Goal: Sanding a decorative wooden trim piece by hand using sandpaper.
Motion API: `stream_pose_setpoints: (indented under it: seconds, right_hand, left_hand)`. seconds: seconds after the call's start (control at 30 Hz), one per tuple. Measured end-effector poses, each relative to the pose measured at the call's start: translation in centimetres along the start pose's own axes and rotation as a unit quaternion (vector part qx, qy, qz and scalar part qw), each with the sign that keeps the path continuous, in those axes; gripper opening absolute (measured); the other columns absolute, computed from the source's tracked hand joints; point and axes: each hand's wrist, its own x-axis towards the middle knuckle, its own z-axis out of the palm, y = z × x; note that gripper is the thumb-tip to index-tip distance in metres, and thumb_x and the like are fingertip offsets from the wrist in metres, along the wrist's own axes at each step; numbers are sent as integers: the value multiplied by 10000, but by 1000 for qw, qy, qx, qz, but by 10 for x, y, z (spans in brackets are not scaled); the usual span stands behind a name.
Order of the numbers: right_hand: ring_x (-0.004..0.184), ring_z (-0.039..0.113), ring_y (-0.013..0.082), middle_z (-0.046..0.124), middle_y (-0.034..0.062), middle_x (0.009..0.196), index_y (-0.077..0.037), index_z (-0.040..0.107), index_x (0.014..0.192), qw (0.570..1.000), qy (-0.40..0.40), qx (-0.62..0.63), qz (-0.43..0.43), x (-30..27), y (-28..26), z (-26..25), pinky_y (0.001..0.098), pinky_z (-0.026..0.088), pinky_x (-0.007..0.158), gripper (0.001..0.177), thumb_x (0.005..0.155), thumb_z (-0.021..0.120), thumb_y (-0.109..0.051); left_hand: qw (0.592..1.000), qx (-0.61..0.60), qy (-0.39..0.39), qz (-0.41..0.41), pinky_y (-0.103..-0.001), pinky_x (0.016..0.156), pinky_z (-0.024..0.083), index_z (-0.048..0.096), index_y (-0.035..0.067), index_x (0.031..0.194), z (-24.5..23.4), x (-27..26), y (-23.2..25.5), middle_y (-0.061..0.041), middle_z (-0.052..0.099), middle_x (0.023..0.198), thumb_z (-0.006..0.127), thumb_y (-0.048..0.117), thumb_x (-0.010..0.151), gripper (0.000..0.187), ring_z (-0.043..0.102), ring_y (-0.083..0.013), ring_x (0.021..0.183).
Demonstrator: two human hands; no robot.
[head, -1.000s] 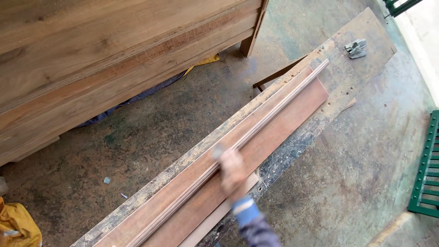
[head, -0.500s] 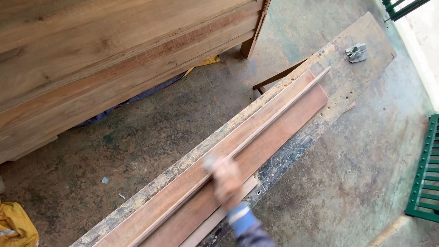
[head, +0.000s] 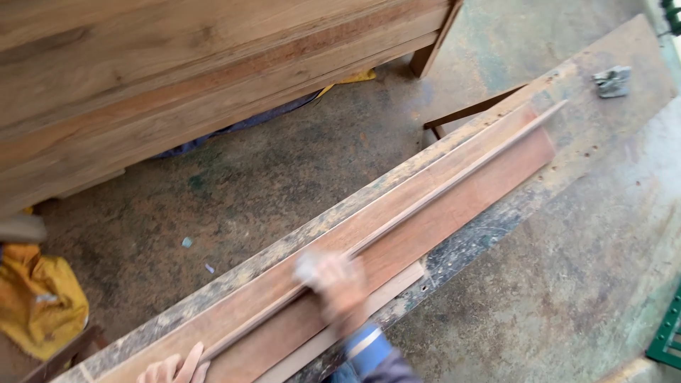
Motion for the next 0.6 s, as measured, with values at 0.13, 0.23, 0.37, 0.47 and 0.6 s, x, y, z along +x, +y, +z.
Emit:
stream_pose_setpoints:
  seconds: [0.13, 0.23, 0.37, 0.47, 0.6]
  right_hand:
    - [1169, 674, 299, 718, 170, 1212, -16, 681, 1255, 991, 67, -111, 37, 76, 102, -52, 461, 516, 1097, 275, 1126, 452, -100]
    - [1296, 610, 364, 666, 227, 1336, 24, 639, 1328, 981, 100, -131, 99, 79, 59, -40, 487, 474, 1158, 325, 1150, 392, -89]
    - [1359, 577, 309, 664, 148, 1349, -68, 659, 1279, 997, 63, 44, 23, -13, -68, 26, 512, 401, 1222, 307, 1074, 440, -134]
    - [1417, 557, 298, 674, 142, 1448, -79, 719, 1325, 980, -148, 111, -75, -60, -83, 37, 537, 352, 1238, 361, 1037, 509, -25]
    - [1378, 556, 352, 637, 179, 1409, -71, 648, 1341, 988, -102, 63, -93, -25, 24, -12, 572, 365, 1207, 407, 957, 538, 11]
  left_hand:
    - [1000, 12, -11, 21, -460, 644, 451, 666, 263, 1269, -69, 94, 39, -42, 583, 846, 785, 372, 761, 532, 549, -290, 728]
    - [996, -3, -72, -51, -463, 761, 469, 647, 247, 1289, -87, 105, 53, -28, 609, 944, 771, 369, 767, 550, 583, -289, 860]
    - [995, -17, -78, -60, -452, 757, 458, 631, 198, 1252, -89, 109, 54, -44, 613, 957, 767, 379, 766, 536, 580, -290, 864]
    - [996, -23, -73, -43, -453, 723, 451, 634, 169, 1164, -92, 114, 51, -50, 615, 947, 771, 371, 765, 467, 576, -297, 842]
    - [994, -34, -82, -62, -458, 705, 462, 602, 143, 981, -95, 116, 55, -56, 598, 889, 788, 397, 750, 390, 577, -305, 826]
